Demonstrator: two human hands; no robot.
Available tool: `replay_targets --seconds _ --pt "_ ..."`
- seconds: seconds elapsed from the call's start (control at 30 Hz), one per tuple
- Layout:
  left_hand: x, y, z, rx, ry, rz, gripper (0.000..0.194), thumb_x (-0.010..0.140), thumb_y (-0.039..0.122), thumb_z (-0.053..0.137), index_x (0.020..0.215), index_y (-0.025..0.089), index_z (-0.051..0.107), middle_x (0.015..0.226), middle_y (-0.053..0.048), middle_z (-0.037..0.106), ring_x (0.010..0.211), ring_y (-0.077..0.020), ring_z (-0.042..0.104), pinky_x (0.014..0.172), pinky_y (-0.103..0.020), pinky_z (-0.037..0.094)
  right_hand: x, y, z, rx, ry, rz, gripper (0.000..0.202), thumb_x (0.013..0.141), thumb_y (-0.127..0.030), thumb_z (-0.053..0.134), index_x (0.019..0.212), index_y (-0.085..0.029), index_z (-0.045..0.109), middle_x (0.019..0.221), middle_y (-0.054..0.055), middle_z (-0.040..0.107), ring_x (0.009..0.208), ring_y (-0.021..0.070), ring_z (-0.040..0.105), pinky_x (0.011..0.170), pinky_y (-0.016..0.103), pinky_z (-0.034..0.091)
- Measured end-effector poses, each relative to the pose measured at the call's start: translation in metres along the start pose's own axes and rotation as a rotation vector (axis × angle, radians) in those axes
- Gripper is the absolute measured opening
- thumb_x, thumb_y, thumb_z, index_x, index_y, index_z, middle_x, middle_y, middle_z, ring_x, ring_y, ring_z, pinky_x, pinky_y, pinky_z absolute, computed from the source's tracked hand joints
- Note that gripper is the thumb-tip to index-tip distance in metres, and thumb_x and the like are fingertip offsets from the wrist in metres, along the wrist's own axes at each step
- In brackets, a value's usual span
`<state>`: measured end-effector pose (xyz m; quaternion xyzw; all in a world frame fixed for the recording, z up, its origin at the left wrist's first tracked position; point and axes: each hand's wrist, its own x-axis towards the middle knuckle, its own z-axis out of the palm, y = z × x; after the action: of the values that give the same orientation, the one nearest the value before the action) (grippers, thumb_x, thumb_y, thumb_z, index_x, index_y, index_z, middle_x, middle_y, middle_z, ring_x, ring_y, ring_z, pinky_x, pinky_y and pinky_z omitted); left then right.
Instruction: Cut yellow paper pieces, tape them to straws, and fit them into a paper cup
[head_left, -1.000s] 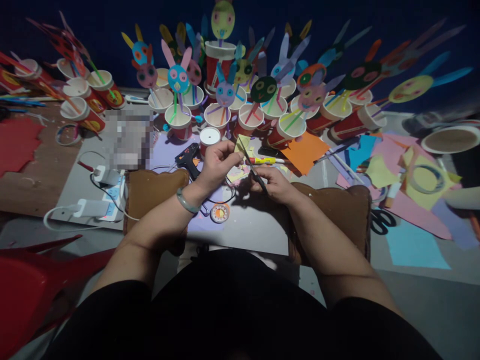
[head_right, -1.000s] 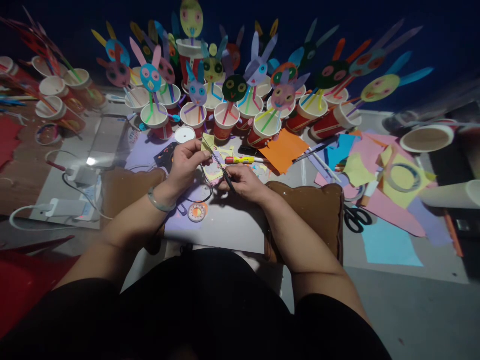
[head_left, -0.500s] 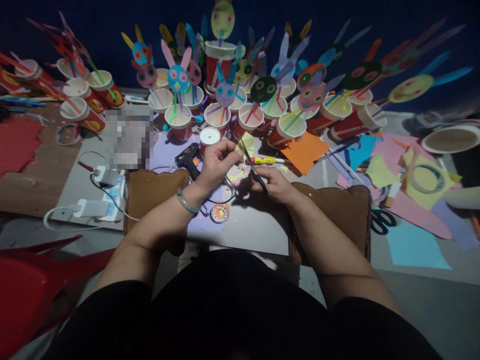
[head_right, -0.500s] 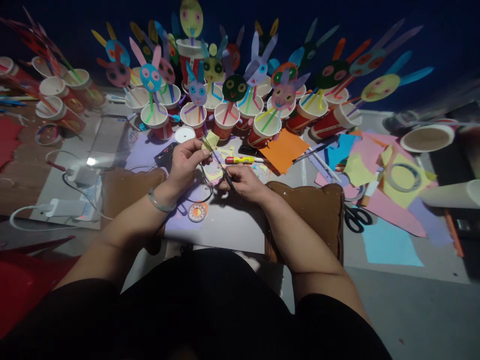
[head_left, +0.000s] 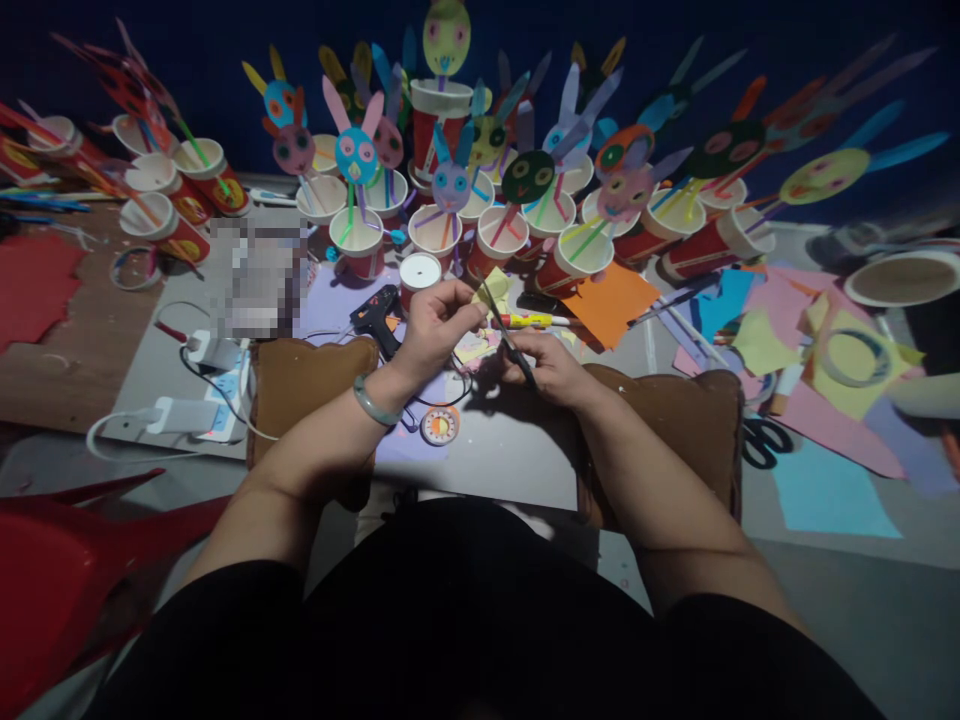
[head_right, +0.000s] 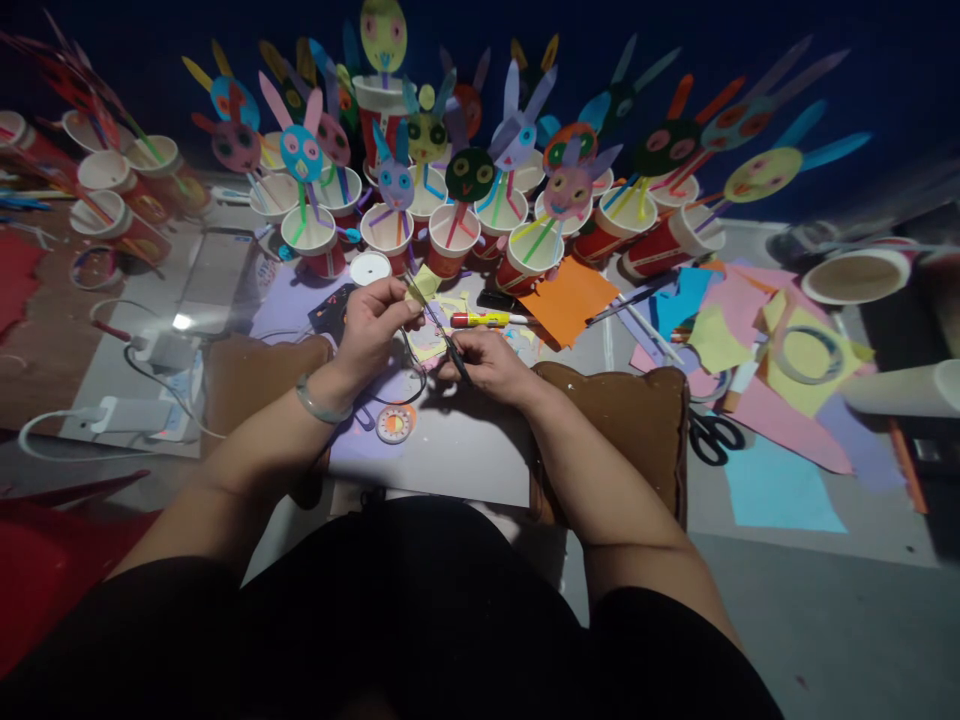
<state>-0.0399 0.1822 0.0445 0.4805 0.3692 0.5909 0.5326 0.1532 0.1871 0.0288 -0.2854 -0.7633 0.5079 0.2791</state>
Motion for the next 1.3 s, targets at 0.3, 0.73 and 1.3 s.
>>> replay_targets --seconds 0.3,0.73,1.3 --pt "0.0004 -0.0003 -0.0008 -0.015 -0.002 0.022 0.038 0.073 0.048 0.082 0.066 0.017 0.061 0.058 0.003 0.061 0.054 -0.0064 0.055 0.055 -0.021 0.045 0.0009 -0.0016 -0.0016 -0.023 -0.006 0.006 0.057 0.08 -0.068 0.068 0.06 -0.019 0.048 0.057 -0.005 0.042 0.056 0.0095 0.035 0.054 0.025 0.028" --pt "-0.0009 -0.0004 0.0002 -0.006 0.005 0.01 0.044 0.069 0.056 0.083 0.067 0.017 0.062 0.06 0.003 0.061 0.056 -0.0069 0.055 0.057 -0.022 0.044 -0.0002 -0.0003 -0.0002 -0.005 0.005 0.005 0.053 0.082 -0.064 0.068 0.062 -0.019 0.049 0.059 -0.004 0.045 0.057 0.01 0.039 0.056 0.025 0.03" --pt "-0.001 0.0002 0.0004 0.001 -0.004 0.009 0.045 0.068 0.054 0.084 0.065 0.017 0.059 0.058 0.004 0.059 0.055 -0.0062 0.052 0.056 -0.022 0.042 -0.0004 0.0013 -0.0011 -0.034 0.001 0.029 0.056 0.079 -0.069 0.068 0.062 -0.019 0.05 0.058 -0.004 0.045 0.057 0.0105 0.039 0.056 0.026 0.03"
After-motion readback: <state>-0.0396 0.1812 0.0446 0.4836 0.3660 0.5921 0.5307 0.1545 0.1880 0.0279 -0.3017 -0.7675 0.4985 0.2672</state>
